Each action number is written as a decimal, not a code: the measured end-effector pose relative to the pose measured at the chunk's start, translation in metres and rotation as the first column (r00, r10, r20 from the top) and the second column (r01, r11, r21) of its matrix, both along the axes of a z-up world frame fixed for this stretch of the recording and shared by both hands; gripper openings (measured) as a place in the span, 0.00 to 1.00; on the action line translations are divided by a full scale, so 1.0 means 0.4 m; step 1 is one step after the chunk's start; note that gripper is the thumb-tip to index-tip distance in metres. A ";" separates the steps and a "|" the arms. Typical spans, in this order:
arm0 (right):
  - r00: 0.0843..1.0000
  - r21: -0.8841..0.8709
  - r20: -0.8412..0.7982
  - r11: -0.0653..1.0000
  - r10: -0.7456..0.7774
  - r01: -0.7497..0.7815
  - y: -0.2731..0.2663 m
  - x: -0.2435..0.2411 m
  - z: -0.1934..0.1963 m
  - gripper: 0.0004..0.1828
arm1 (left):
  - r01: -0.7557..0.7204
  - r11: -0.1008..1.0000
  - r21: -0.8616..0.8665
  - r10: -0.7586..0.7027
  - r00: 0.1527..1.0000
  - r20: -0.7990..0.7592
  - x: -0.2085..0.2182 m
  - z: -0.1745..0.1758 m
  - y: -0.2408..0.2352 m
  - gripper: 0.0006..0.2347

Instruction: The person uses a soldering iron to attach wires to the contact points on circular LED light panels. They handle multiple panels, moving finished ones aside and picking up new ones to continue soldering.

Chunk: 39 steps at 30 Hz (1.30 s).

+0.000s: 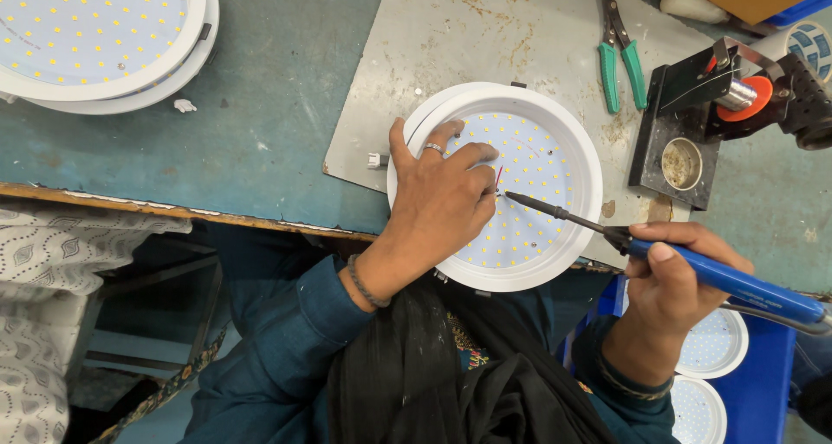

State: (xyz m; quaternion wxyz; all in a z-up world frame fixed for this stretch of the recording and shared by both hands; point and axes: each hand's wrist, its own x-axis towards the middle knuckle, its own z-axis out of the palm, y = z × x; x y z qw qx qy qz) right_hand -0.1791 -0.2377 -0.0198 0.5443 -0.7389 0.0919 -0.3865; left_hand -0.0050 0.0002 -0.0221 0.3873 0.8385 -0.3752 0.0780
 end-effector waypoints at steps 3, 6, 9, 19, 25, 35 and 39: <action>0.999 -0.007 -0.005 0.999 0.036 -0.036 0.000 0.008 -0.001 0.16 | -0.002 1.000 -0.006 0.002 1.000 -0.005 0.000 0.002 0.001 0.04; 0.997 0.048 -0.012 0.996 0.071 -0.070 0.002 0.013 0.004 0.15 | -0.004 1.000 -0.011 0.004 1.000 -0.010 0.000 0.004 0.001 0.03; 0.998 0.042 0.014 0.997 0.064 -0.065 0.002 0.011 0.003 0.16 | 0.004 1.000 -0.012 -0.005 1.000 -0.021 0.001 0.001 0.001 0.03; 0.992 0.126 0.116 0.990 0.043 -0.058 -0.029 0.003 -0.028 0.15 | -0.004 1.000 -0.010 0.004 1.000 -0.013 -0.001 0.002 0.001 0.04; 0.954 -0.054 0.090 0.958 0.286 -0.282 -0.004 0.169 -0.049 0.30 | -0.002 1.000 0.001 0.002 1.000 -0.030 0.002 -0.001 -0.004 0.03; 0.948 0.004 0.078 0.950 0.309 -0.311 0.052 0.180 -0.101 0.24 | 0.029 1.000 -0.008 -0.027 0.762 -0.647 -0.105 0.096 0.224 0.22; 0.984 0.005 0.076 0.987 0.161 -0.162 0.124 0.125 -0.138 0.25 | 0.002 0.995 -0.103 -0.049 0.888 -0.456 -0.125 0.066 0.219 0.14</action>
